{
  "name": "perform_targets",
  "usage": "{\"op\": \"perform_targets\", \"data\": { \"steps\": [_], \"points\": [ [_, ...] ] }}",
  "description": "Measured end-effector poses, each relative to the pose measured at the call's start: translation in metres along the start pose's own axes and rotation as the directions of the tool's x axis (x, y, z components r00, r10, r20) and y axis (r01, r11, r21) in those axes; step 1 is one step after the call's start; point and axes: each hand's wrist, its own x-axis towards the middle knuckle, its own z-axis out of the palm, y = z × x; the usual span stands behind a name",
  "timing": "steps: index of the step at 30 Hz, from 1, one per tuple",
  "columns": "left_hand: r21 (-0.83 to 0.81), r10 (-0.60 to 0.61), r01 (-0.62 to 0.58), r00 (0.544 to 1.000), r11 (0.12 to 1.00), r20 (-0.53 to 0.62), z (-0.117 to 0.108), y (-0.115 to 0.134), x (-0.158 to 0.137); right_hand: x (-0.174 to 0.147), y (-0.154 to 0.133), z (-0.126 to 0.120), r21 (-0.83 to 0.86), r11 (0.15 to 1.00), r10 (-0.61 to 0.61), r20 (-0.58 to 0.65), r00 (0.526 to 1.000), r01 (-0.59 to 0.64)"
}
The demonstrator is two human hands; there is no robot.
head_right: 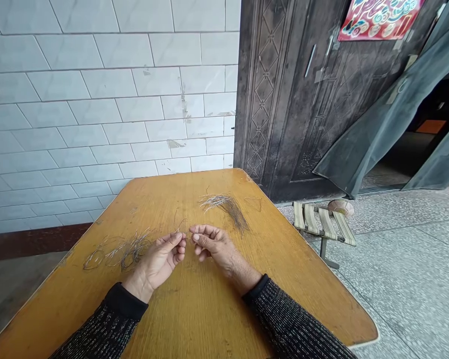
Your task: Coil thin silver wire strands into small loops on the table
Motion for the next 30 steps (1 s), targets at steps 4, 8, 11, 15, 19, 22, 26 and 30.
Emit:
{"op": "perform_targets", "data": {
  "steps": [4, 8, 11, 15, 19, 22, 26, 30],
  "points": [
    [0.01, -0.008, 0.008, 1.0, 1.0, 0.015, 0.0017, -0.0015, -0.0011, 0.0005, 0.002, 0.0006, -0.054, 0.998, -0.006, 0.009, 1.0, 0.006],
    [0.094, 0.005, -0.007, 1.0, 0.996, 0.018, 0.0042, -0.0026, -0.0035, 0.0001, 0.0023, 0.0011, -0.091, 0.996, -0.021, -0.022, 1.0, 0.019],
    [0.161, 0.017, -0.019, 1.0, 0.987, 0.012, 0.0053, -0.0033, -0.0041, 0.0001, 0.0011, 0.0017, -0.133, 0.991, -0.027, -0.03, 0.999, 0.023],
    [0.275, 0.039, -0.037, 0.999, 0.961, -0.001, 0.0064, -0.0037, -0.0049, 0.0013, 0.0015, 0.0024, -0.184, 0.982, -0.037, -0.037, 0.999, 0.029],
    [0.549, 0.147, -0.118, 0.989, 0.828, -0.009, 0.007, -0.0043, -0.0058, 0.003, 0.0041, 0.0035, -0.243, 0.97, -0.021, -0.056, 0.998, 0.007],
    [0.706, 0.247, -0.181, 0.969, 0.684, 0.009, 0.0055, -0.0056, -0.0043, 0.0039, 0.0063, 0.0044, -0.259, 0.966, 0.003, -0.069, 0.998, -0.021],
    [0.697, 0.26, -0.199, 0.965, 0.689, 0.02, 0.0023, -0.0067, -0.0008, 0.0044, 0.0086, 0.0056, -0.213, 0.976, 0.031, -0.097, 0.995, -0.051],
    [0.406, 0.118, -0.11, 0.993, 0.907, 0.006, 0.0022, -0.0047, -0.0001, 0.0043, 0.0083, 0.0053, -0.087, 0.994, 0.056, -0.125, 0.991, -0.068]
  ]
}}
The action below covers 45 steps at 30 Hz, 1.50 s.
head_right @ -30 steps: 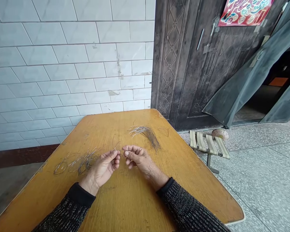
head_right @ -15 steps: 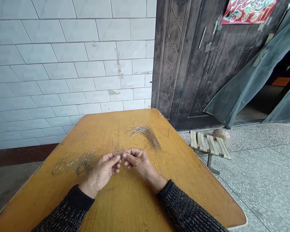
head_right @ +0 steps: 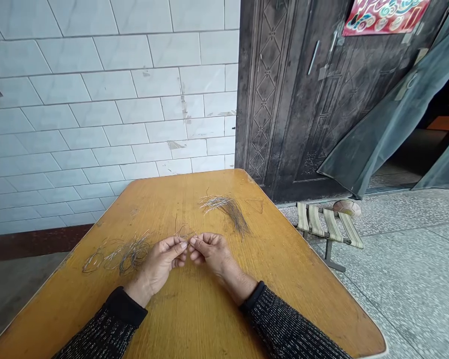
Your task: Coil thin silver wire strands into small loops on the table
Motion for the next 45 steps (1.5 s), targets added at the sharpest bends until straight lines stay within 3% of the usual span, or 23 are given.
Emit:
{"op": "perform_targets", "data": {
  "steps": [3, 9, 15, 22, 29, 36, 45],
  "points": [
    [-0.157, -0.05, 0.05, 0.999, 0.986, 0.005, 0.0, 0.002, 0.0, 0.001, 0.0, -0.002, 0.097, 0.995, 0.013, -0.004, 1.0, -0.012],
    [-0.268, -0.073, 0.063, 0.997, 0.961, -0.029, -0.003, 0.002, 0.002, 0.003, 0.002, -0.004, 0.218, 0.973, 0.066, 0.019, 0.998, -0.069],
    [-0.316, -0.049, 0.052, 0.999, 0.947, 0.015, -0.003, 0.001, 0.002, 0.002, 0.001, -0.004, 0.241, 0.965, 0.09, 0.074, 0.993, -0.106],
    [-0.396, -0.08, 0.049, 0.995, 0.917, -0.063, -0.007, 0.0, 0.005, 0.0, 0.0, -0.006, 0.236, 0.967, 0.069, 0.107, 0.992, -0.093],
    [-0.403, -0.112, 0.085, 0.993, 0.911, -0.044, -0.005, -0.001, 0.004, 0.003, 0.0, -0.005, 0.169, 0.985, 0.017, 0.053, 0.998, -0.025],
    [-0.274, -0.07, 0.043, 0.994, 0.961, -0.089, 0.001, -0.003, 0.0, 0.002, 0.004, -0.004, 0.121, 0.992, 0.027, -0.001, 1.0, -0.026],
    [-0.378, -0.078, 0.06, 0.996, 0.924, -0.031, 0.006, -0.004, -0.001, 0.0, 0.002, -0.005, 0.098, 0.988, 0.11, 0.082, 0.991, -0.118]
  ]
}}
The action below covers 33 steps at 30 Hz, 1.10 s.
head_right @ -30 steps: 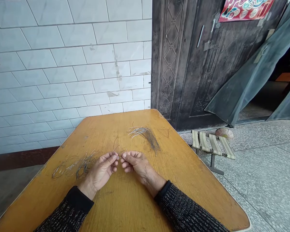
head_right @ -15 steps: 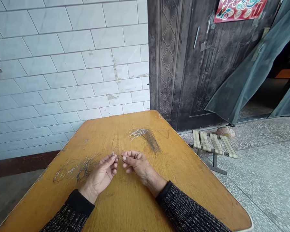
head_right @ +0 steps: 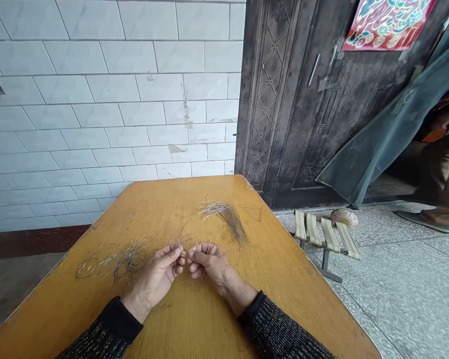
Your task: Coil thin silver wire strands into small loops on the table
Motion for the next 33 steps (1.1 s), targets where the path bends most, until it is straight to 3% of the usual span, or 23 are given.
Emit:
{"op": "perform_targets", "data": {
  "steps": [8, 14, 24, 33],
  "points": [
    [0.078, 0.065, -0.062, 0.997, 0.995, -0.042, 0.001, 0.0, -0.003, -0.001, -0.01, -0.008, -0.037, 0.992, -0.126, -0.078, 0.989, 0.123],
    [0.008, 0.022, -0.022, 1.0, 1.0, 0.002, 0.002, -0.001, -0.003, -0.001, -0.009, -0.013, -0.063, 0.993, -0.094, 0.015, 0.995, 0.095],
    [-0.033, -0.051, 0.052, 0.998, 0.998, 0.043, -0.002, 0.001, -0.002, -0.001, -0.013, -0.017, -0.044, 0.996, 0.073, 0.039, 0.997, -0.071],
    [0.038, -0.021, 0.019, 0.998, 0.999, 0.057, -0.002, 0.003, -0.002, -0.001, -0.016, -0.021, -0.115, 0.992, -0.04, 0.083, 0.996, 0.049]
  ]
}}
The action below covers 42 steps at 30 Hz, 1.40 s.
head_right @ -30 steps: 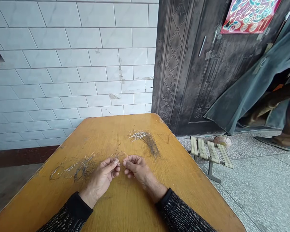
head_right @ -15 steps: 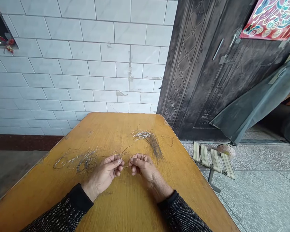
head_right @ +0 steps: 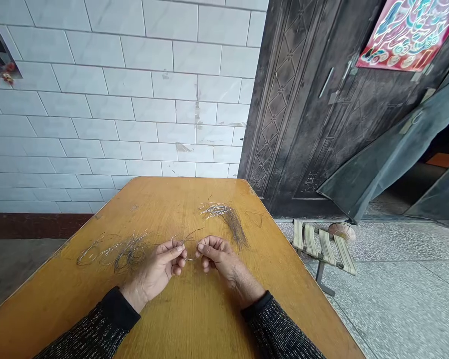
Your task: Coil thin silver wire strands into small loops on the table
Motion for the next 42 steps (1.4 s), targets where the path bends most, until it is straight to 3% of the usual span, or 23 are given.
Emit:
{"op": "perform_targets", "data": {
  "steps": [11, 18, 24, 33, 42],
  "points": [
    [-0.014, -0.03, 0.03, 0.999, 0.999, 0.012, -0.002, -0.002, 0.001, -0.001, -0.001, 0.002, -0.07, 0.997, -0.036, 0.045, 0.998, 0.039],
    [0.092, -0.024, 0.023, 1.0, 0.995, 0.01, 0.003, 0.001, -0.003, 0.002, -0.003, 0.004, -0.065, 0.988, -0.151, -0.133, 0.979, 0.144],
    [0.174, -0.044, 0.035, 0.998, 0.984, 0.047, 0.003, -0.003, -0.003, 0.002, -0.002, 0.007, -0.115, 0.973, -0.221, -0.194, 0.956, 0.201],
    [0.142, -0.098, 0.083, 0.99, 0.986, 0.103, 0.004, -0.003, -0.003, 0.002, -0.001, 0.009, -0.142, 0.952, -0.301, -0.275, 0.913, 0.271],
    [0.097, -0.125, 0.111, 0.981, 0.989, 0.146, 0.006, -0.001, -0.005, 0.0, -0.004, 0.011, -0.121, 0.952, -0.306, -0.337, 0.891, 0.281]
  ]
}}
